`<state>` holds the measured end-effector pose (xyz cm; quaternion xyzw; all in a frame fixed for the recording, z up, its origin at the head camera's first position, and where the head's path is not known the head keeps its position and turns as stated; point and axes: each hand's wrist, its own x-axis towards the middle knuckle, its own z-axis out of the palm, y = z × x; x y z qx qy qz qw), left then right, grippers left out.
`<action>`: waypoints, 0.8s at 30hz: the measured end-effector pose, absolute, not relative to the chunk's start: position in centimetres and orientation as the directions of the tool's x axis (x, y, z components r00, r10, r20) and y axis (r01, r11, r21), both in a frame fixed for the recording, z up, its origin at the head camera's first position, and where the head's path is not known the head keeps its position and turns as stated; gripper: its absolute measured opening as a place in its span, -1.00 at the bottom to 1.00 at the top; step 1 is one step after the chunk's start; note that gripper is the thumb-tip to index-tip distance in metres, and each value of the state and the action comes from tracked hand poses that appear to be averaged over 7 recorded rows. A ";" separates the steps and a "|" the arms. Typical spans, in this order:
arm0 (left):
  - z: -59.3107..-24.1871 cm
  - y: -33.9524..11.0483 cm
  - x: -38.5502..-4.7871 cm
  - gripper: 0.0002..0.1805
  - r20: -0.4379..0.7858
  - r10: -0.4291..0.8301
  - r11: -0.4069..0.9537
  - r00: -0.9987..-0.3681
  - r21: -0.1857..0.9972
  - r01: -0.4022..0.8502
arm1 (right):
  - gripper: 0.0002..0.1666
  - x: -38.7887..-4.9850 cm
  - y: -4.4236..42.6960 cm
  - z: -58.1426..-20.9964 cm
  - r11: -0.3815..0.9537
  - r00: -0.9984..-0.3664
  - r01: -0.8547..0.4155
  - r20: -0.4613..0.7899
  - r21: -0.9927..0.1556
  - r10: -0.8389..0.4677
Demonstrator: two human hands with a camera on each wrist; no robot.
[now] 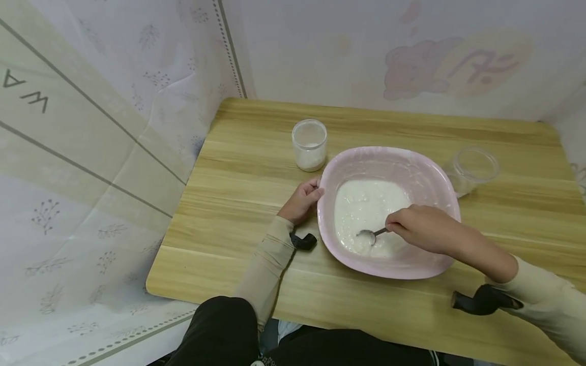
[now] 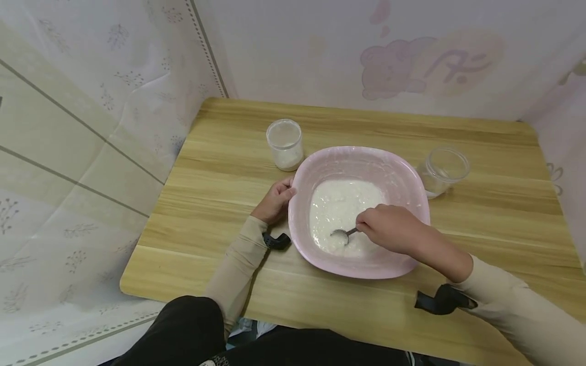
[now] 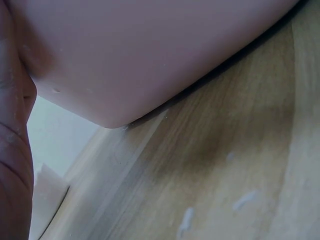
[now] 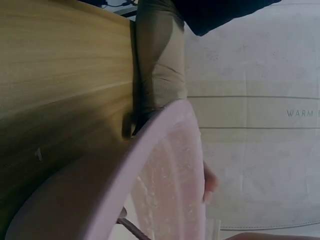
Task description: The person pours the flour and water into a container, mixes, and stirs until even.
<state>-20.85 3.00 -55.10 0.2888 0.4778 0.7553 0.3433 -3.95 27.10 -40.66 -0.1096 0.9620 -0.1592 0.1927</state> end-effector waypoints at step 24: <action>-54.9 2.7 -20.8 -0.78 0.093 0.808 -0.279 -0.582 0.930 -0.239 | -0.78 -5.0 33.5 -40.7 0.961 -0.970 -0.212 -0.156 0.177 -0.185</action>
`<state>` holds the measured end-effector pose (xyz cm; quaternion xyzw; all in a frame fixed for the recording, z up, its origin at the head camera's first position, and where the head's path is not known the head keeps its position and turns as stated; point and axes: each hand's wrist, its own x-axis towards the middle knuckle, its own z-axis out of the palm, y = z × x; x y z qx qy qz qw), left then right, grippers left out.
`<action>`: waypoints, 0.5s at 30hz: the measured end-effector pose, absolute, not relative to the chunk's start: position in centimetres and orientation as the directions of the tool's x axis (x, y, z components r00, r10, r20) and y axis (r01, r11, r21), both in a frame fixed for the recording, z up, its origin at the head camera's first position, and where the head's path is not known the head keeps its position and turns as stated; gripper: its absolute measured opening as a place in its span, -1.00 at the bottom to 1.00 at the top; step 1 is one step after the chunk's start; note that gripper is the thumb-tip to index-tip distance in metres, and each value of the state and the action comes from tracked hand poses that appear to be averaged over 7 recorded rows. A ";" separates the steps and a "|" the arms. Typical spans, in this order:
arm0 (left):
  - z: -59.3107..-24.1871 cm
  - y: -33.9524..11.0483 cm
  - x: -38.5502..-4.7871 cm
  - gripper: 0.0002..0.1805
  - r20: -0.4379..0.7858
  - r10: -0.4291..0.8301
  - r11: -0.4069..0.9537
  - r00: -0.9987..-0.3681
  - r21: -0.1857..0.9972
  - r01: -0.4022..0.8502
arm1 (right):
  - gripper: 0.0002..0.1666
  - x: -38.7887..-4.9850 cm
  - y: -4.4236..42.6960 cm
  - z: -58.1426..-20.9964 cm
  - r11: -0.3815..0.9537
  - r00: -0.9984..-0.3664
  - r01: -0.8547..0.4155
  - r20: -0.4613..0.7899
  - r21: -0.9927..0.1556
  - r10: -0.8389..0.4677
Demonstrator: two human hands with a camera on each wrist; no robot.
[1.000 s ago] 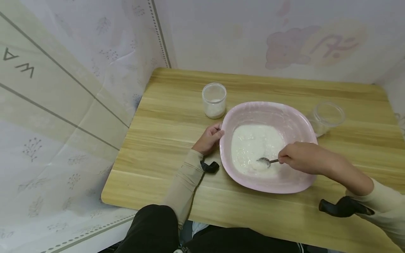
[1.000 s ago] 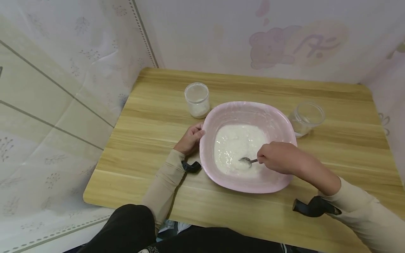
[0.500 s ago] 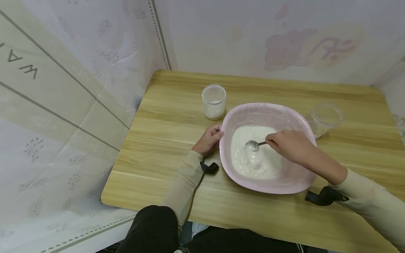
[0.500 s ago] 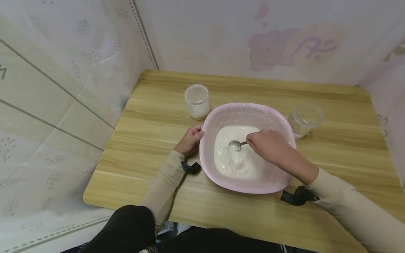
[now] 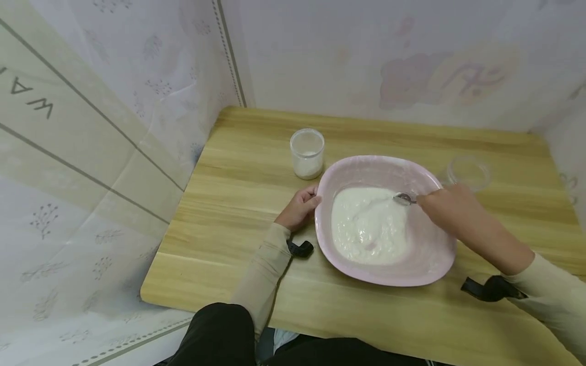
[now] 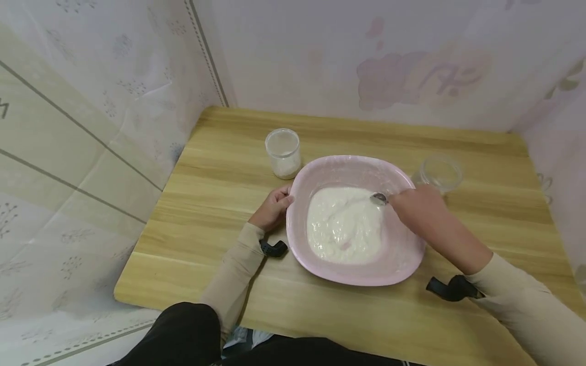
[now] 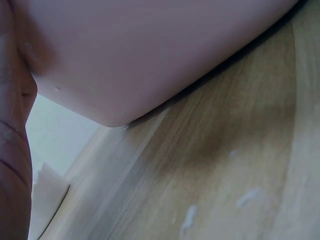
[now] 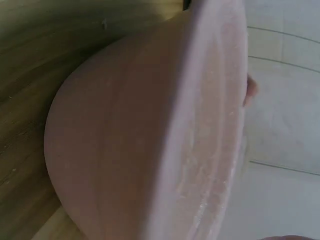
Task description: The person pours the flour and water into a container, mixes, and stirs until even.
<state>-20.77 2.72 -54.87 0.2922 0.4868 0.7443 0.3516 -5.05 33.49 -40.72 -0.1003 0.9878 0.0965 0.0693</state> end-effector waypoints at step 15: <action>-55.3 3.0 -21.1 -0.92 0.130 0.807 -0.293 -0.576 0.935 -0.199 | -0.79 -0.7 29.7 -40.9 0.916 -0.890 -0.294 -0.270 -0.273 -0.366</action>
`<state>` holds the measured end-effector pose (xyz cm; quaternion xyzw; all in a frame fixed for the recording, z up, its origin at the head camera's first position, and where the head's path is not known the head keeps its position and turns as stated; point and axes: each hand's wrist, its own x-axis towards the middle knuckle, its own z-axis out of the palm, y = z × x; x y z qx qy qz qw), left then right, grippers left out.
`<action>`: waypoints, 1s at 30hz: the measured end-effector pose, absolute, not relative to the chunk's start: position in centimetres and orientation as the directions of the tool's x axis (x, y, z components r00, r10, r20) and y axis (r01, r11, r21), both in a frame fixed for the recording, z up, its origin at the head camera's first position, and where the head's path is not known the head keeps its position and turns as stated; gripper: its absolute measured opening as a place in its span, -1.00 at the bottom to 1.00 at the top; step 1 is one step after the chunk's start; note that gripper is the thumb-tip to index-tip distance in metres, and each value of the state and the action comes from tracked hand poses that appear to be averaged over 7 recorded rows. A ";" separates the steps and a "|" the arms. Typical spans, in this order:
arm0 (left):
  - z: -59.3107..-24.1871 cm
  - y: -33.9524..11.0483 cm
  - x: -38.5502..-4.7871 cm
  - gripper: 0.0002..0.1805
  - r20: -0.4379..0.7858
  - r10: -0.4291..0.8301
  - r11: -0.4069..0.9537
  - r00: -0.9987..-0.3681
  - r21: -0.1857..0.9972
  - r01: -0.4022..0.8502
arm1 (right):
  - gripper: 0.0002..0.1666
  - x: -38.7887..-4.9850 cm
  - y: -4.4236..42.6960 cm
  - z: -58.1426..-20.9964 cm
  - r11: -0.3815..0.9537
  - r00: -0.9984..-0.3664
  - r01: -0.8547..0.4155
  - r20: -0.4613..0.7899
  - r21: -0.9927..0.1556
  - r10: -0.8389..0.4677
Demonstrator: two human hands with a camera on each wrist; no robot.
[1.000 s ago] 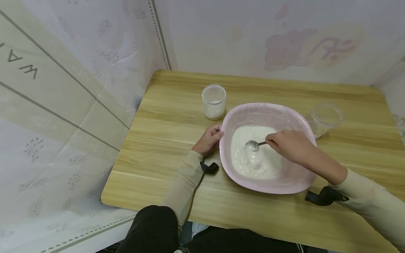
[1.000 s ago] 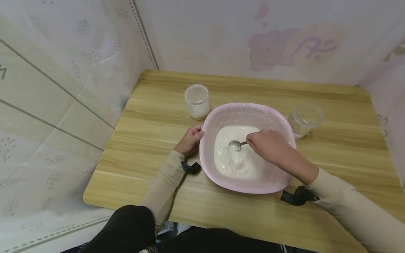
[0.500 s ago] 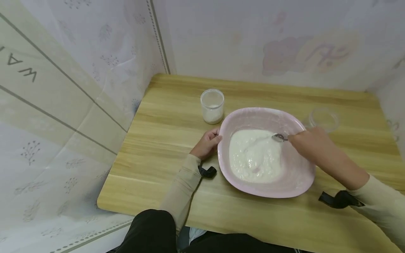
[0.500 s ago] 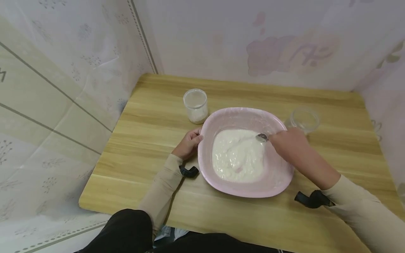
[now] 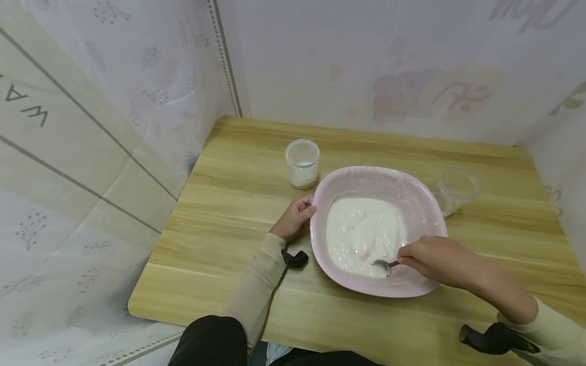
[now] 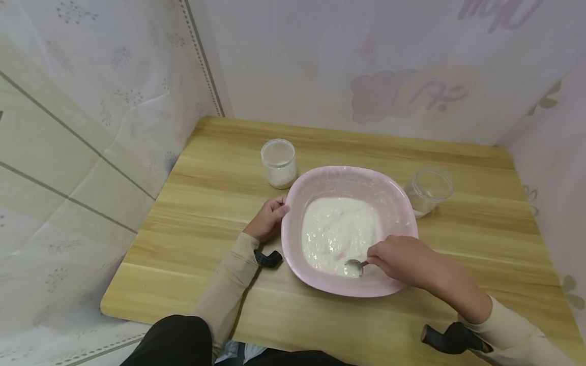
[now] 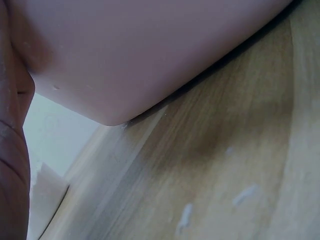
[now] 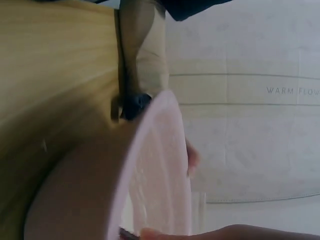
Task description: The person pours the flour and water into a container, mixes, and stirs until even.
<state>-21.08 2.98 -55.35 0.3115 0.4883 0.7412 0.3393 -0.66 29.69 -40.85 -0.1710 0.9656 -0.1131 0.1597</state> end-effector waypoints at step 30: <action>-55.2 3.0 -20.9 -0.92 0.120 0.811 -0.304 -0.573 0.923 -0.236 | -0.62 -7.2 33.4 -41.5 0.998 -0.995 -0.030 -0.090 -0.063 -0.036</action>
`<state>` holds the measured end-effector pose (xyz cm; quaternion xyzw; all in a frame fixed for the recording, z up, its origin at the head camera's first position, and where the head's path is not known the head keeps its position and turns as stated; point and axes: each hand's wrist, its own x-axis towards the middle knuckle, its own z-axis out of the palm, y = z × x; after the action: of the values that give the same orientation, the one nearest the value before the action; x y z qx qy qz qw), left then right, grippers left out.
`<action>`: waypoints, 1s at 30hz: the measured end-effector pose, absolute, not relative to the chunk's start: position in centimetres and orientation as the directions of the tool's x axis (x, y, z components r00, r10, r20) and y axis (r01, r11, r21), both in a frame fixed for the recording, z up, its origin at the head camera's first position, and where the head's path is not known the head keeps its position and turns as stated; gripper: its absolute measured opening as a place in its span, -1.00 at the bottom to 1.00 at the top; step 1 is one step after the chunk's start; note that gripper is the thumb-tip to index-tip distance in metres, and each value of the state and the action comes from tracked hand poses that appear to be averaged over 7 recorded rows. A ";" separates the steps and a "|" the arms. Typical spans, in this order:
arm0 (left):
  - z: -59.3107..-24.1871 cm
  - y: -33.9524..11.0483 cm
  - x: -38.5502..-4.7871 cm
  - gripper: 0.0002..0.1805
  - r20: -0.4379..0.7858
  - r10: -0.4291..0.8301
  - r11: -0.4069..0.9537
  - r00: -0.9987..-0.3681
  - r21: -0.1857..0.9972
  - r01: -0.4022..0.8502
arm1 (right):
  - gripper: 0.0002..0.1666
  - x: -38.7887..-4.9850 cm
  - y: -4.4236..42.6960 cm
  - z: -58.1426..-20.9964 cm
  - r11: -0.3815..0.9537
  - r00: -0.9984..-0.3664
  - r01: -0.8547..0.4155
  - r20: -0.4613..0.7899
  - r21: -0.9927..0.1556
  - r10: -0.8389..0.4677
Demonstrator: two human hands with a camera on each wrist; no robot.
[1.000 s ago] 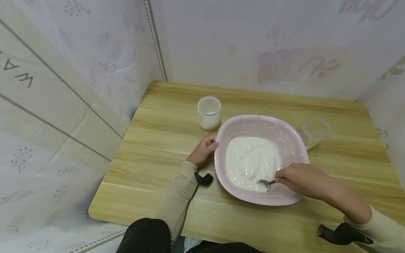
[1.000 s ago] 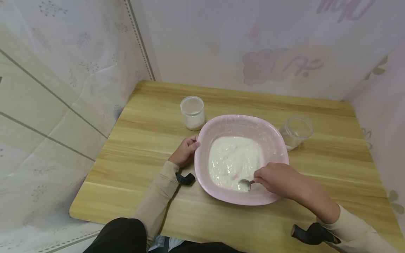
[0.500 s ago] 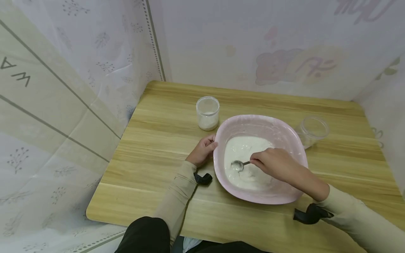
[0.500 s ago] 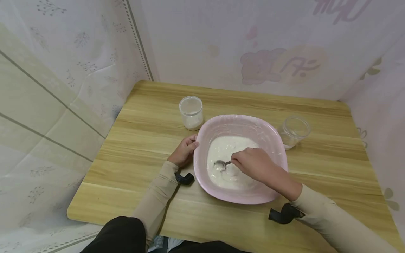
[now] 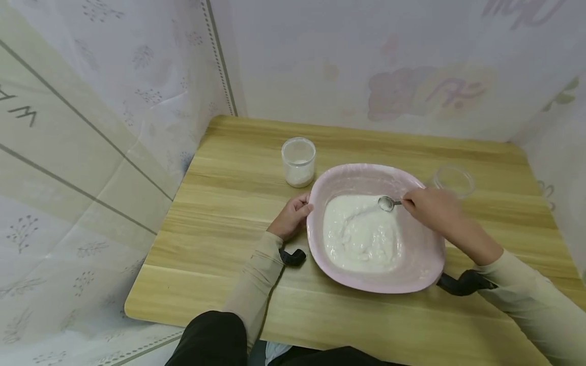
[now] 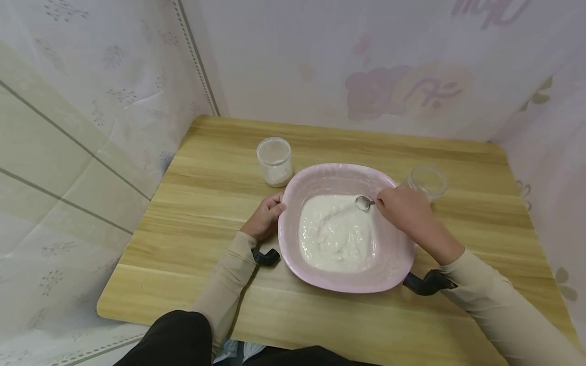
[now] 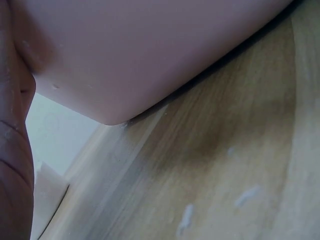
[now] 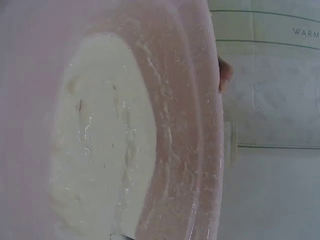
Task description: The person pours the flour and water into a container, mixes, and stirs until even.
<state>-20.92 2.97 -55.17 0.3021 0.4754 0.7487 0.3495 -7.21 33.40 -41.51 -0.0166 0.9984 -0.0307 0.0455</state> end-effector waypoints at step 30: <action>-55.4 3.0 -20.8 -0.61 0.079 0.799 -0.256 -0.596 0.942 -0.218 | -0.77 -12.1 26.7 -42.3 0.885 -0.862 -0.287 -0.305 -0.366 -0.406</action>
<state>-20.83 2.99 -55.38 0.2886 0.5033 0.7379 0.3448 -12.06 26.69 -42.30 -0.1820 0.9522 -0.1559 0.1897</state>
